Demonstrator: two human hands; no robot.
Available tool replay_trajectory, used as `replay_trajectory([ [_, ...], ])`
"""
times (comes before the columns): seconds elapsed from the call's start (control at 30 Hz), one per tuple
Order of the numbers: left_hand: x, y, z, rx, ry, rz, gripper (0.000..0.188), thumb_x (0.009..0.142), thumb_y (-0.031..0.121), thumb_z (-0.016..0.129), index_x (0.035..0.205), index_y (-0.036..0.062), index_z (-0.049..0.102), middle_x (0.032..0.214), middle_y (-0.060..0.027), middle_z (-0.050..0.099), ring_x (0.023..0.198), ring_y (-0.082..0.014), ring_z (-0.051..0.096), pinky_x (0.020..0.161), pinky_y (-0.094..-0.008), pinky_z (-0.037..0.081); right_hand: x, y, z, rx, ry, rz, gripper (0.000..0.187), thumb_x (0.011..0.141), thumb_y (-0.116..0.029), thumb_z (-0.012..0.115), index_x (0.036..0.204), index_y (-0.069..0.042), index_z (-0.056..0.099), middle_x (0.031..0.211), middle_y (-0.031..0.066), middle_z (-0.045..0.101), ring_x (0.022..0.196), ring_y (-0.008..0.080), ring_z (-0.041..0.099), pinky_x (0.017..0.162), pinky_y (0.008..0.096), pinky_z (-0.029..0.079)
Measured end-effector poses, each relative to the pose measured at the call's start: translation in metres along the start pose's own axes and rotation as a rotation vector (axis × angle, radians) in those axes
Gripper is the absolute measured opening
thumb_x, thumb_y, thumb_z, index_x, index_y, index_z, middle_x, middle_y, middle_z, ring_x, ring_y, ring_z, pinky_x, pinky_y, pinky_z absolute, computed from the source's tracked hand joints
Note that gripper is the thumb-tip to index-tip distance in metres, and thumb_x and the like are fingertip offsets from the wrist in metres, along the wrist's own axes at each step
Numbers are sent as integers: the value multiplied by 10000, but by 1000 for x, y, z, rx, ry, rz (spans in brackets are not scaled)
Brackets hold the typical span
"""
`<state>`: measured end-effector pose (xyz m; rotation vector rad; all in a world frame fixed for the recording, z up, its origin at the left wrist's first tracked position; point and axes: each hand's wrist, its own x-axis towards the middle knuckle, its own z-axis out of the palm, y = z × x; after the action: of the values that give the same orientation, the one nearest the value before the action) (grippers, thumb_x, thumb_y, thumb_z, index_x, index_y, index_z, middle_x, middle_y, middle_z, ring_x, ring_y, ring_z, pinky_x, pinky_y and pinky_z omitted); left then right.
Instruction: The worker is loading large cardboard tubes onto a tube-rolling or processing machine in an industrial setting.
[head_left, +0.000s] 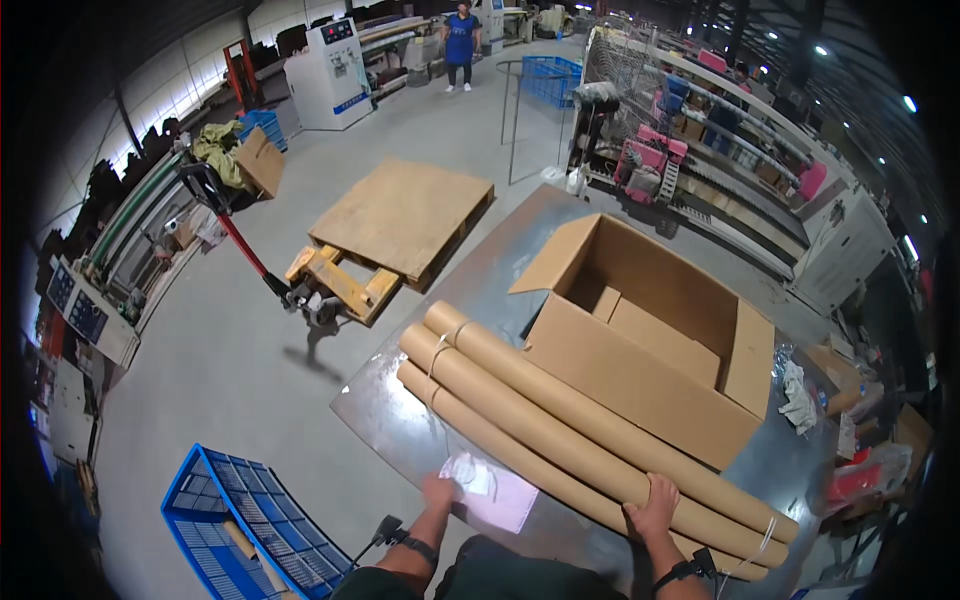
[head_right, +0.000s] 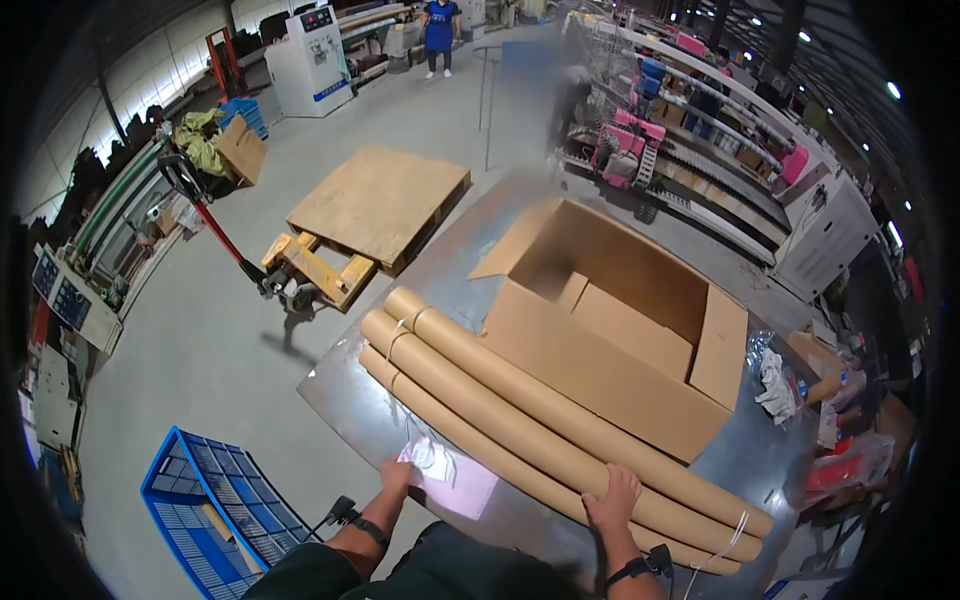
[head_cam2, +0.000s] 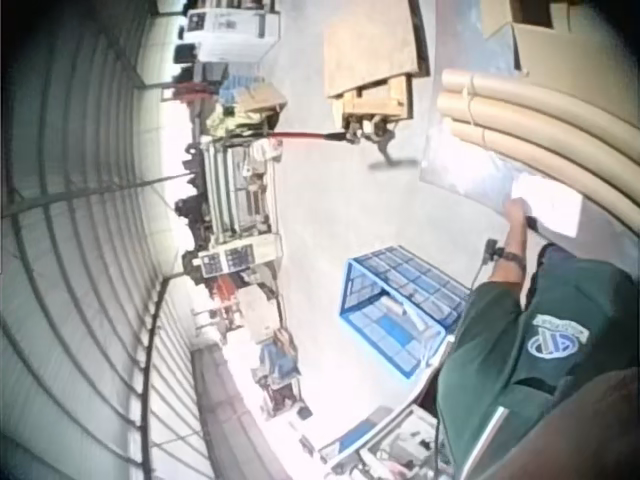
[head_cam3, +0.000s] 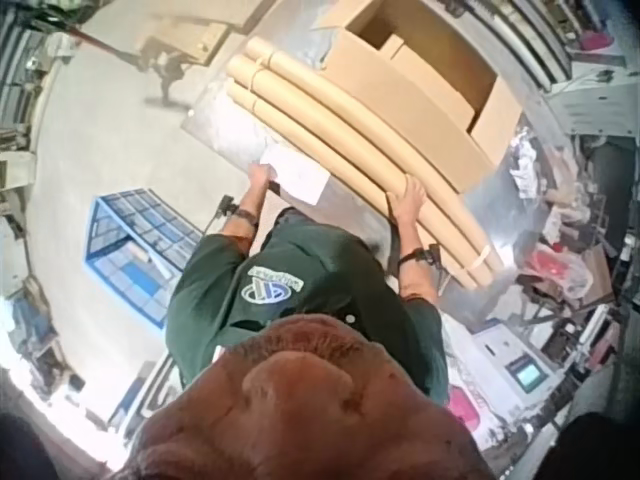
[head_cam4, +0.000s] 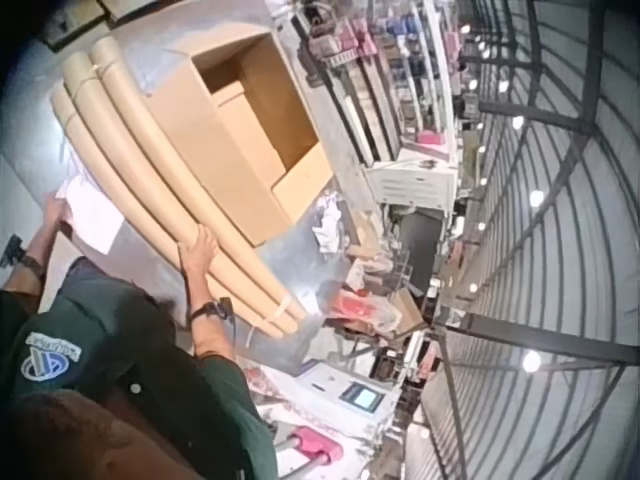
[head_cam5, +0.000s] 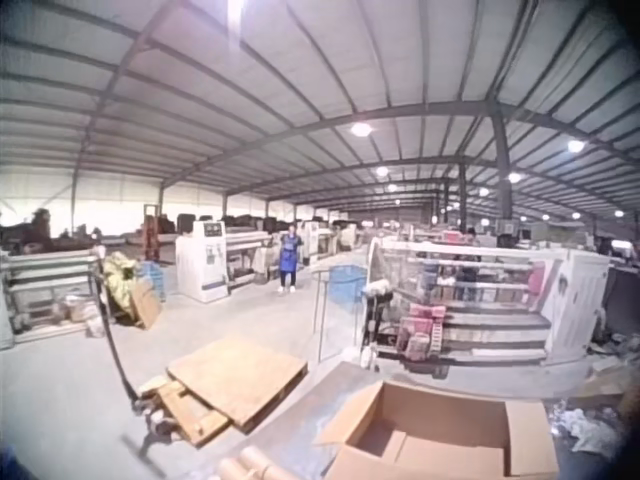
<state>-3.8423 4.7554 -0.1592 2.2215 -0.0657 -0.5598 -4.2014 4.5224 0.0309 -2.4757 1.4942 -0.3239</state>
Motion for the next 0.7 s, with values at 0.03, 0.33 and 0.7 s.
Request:
replay_trajectory([
  [0.03,1,-5,-11,38,21,38,225,641,100,575,805,-18,675,732,-218,648,696,-375,641,652,-440,485,-3,3,-1,7,14,1,761,537,-219,801,1208,-83,470,1216,142,471,1180,341,398,1058,463,259],
  [0.33,58,-68,-142,353,333,-3,317,675,112,575,945,-45,631,862,-270,636,847,-412,632,730,-476,490,7,7,12,-3,48,-41,778,526,-225,797,1219,-72,478,1205,147,482,1182,341,402,1057,474,262],
  [0.7,178,126,-236,-765,306,126,226,736,13,530,945,-40,598,720,-57,588,584,-139,541,499,-289,427,6,-3,8,9,-36,5,765,550,-183,793,1231,-61,466,1230,148,479,1203,348,394,1055,483,259],
])
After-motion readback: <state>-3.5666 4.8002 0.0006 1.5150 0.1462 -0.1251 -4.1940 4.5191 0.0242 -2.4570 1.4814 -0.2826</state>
